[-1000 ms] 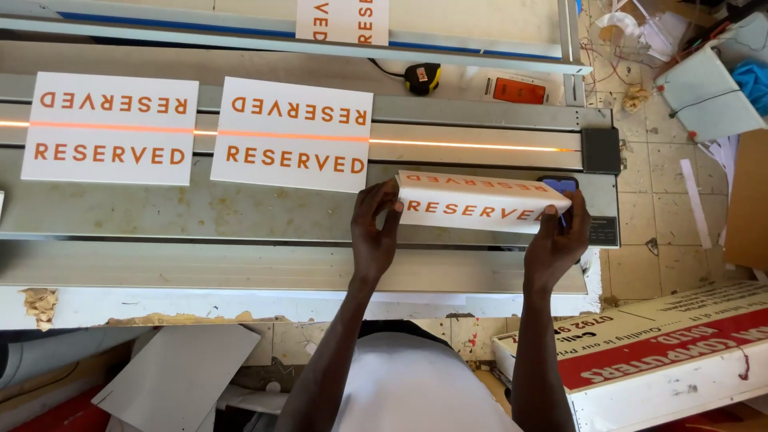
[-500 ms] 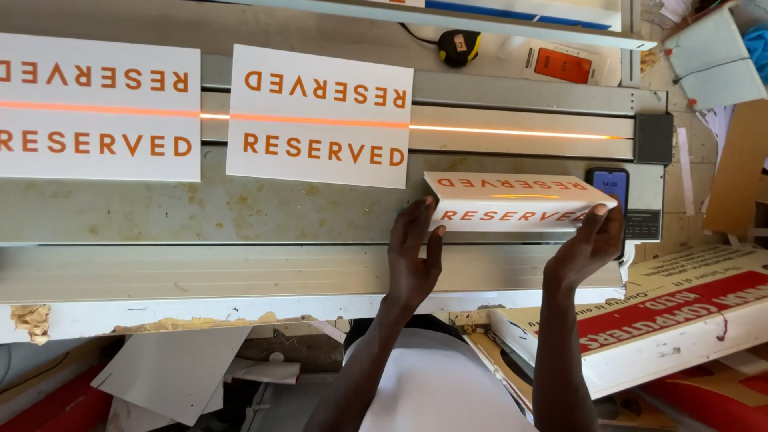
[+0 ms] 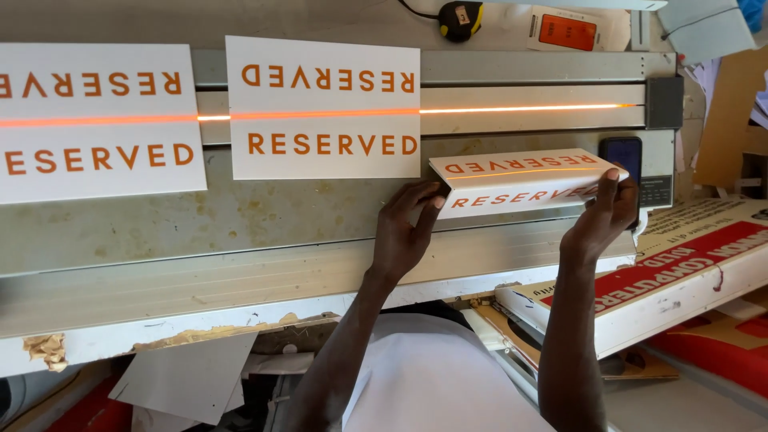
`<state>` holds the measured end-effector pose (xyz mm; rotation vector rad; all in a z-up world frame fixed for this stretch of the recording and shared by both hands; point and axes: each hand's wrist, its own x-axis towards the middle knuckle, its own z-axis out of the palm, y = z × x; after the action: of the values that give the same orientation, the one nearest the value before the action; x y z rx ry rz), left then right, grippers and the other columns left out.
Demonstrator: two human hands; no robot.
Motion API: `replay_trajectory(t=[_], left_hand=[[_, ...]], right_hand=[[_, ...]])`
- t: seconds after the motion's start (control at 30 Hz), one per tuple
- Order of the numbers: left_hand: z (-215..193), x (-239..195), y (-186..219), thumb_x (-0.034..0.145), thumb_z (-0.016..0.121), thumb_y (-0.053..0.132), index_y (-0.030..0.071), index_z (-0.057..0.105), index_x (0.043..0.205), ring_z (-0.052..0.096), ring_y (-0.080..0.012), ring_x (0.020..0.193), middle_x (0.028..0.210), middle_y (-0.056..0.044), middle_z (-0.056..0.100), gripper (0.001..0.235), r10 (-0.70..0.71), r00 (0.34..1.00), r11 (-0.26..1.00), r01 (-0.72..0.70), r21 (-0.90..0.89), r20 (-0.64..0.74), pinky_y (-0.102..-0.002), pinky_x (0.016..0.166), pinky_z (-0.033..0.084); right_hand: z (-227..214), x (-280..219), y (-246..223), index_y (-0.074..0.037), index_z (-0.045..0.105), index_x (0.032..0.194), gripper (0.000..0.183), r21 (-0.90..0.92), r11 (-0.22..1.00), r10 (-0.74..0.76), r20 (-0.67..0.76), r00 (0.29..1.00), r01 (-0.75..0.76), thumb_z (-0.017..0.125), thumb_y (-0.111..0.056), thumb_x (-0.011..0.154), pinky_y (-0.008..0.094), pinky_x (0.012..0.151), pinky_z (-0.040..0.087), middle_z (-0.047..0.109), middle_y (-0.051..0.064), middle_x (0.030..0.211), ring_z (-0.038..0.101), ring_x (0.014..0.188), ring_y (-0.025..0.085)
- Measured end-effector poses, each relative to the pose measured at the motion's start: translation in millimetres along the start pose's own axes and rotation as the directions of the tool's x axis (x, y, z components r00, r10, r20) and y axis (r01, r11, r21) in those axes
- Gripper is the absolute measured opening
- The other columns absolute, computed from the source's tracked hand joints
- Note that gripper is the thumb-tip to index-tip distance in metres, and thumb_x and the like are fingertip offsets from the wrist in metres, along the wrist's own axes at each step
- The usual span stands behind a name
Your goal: Heating and bending plastic 'RESERVED' signs into a triangular shape using a heat strip machine.
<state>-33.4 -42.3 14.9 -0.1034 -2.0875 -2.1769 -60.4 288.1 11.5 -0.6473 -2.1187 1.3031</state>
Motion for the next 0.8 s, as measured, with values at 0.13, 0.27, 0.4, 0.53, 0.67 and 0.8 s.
replay_trajectory(t=[0.13, 0.27, 0.4, 0.53, 0.67, 0.8], left_hand=[[8.8, 0.7, 6.5, 0.114, 0.063, 0.041, 0.003, 0.076, 0.119, 0.068, -0.0185, 0.096, 0.107, -0.006, 0.076, 0.04, -0.081, 0.993, 0.996, 0.084, -0.031, 0.084, -0.034, 0.087, 0.057], [24.2, 2.7, 17.8, 0.116, 0.07, 0.044, 0.01, 0.081, 0.121, 0.067, -0.0139, 0.096, 0.092, -0.006, 0.072, 0.036, -0.19, 0.975, 0.959, 0.208, -0.191, 0.111, -0.043, 0.095, 0.057], [45.2, -1.7, -11.5, 0.117, 0.066, 0.057, 0.01, 0.081, 0.126, 0.068, -0.0145, 0.101, 0.095, -0.011, 0.077, 0.051, -0.326, 0.942, 0.923, 0.335, -0.188, 0.081, -0.048, 0.104, 0.056], [62.3, 0.7, -9.8, 0.117, 0.064, 0.06, 0.012, 0.08, 0.137, 0.07, -0.0137, 0.11, 0.107, -0.008, 0.08, 0.054, -0.33, 0.944, 0.929, 0.329, -0.168, 0.022, -0.05, 0.111, 0.054], [68.1, -2.8, -13.5, 0.119, 0.063, 0.056, 0.01, 0.077, 0.143, 0.072, -0.0183, 0.119, 0.119, -0.01, 0.079, 0.053, -0.298, 0.955, 0.932, 0.29, -0.219, -0.003, -0.052, 0.118, 0.051], [43.9, 9.6, 37.7, 0.117, 0.066, 0.058, 0.011, 0.079, 0.126, 0.06, -0.0099, 0.111, 0.103, -0.002, 0.071, 0.049, -0.308, 0.95, 0.926, 0.312, -0.213, 0.053, -0.047, 0.113, 0.052]], right_hand=[[5.1, -11.2, -25.5, -0.018, 0.06, 0.099, 0.041, 0.062, 0.996, 0.059, 0.017, 0.998, -0.059, 0.071, -0.054, 0.117, 0.026, 0.075, 0.054, 0.07, -0.004, 0.094, 0.07, 0.089, 0.011], [11.6, -29.9, -88.1, -0.018, 0.063, 0.102, 0.035, 0.058, 0.985, 0.162, 0.036, 0.986, -0.164, 0.072, -0.048, 0.119, 0.029, 0.083, 0.045, 0.056, -0.004, 0.091, 0.055, 0.088, 0.008], [7.5, -23.9, -82.6, -0.02, 0.065, 0.099, 0.031, 0.087, 0.972, 0.212, 0.069, 0.975, -0.218, 0.077, -0.045, 0.113, 0.032, 0.085, 0.047, 0.06, -0.004, 0.092, 0.06, 0.089, 0.009], [8.6, -24.2, -86.0, -0.021, 0.062, 0.094, 0.03, 0.115, 0.965, 0.23, 0.073, 0.97, -0.237, 0.077, -0.041, 0.111, 0.03, 0.085, 0.046, 0.06, -0.005, 0.09, 0.06, 0.089, 0.007], [2.3, -16.4, -65.0, -0.019, 0.065, 0.101, 0.03, 0.124, 0.967, 0.212, 0.098, 0.972, -0.224, 0.077, -0.045, 0.11, 0.035, 0.092, 0.051, 0.064, 0.001, 0.096, 0.065, 0.094, 0.012], [0.7, -17.3, -71.8, -0.017, 0.066, 0.105, 0.032, 0.094, 0.972, 0.202, 0.136, 0.97, -0.215, 0.075, -0.047, 0.112, 0.034, 0.094, 0.052, 0.066, 0.0, 0.1, 0.066, 0.098, 0.011]])
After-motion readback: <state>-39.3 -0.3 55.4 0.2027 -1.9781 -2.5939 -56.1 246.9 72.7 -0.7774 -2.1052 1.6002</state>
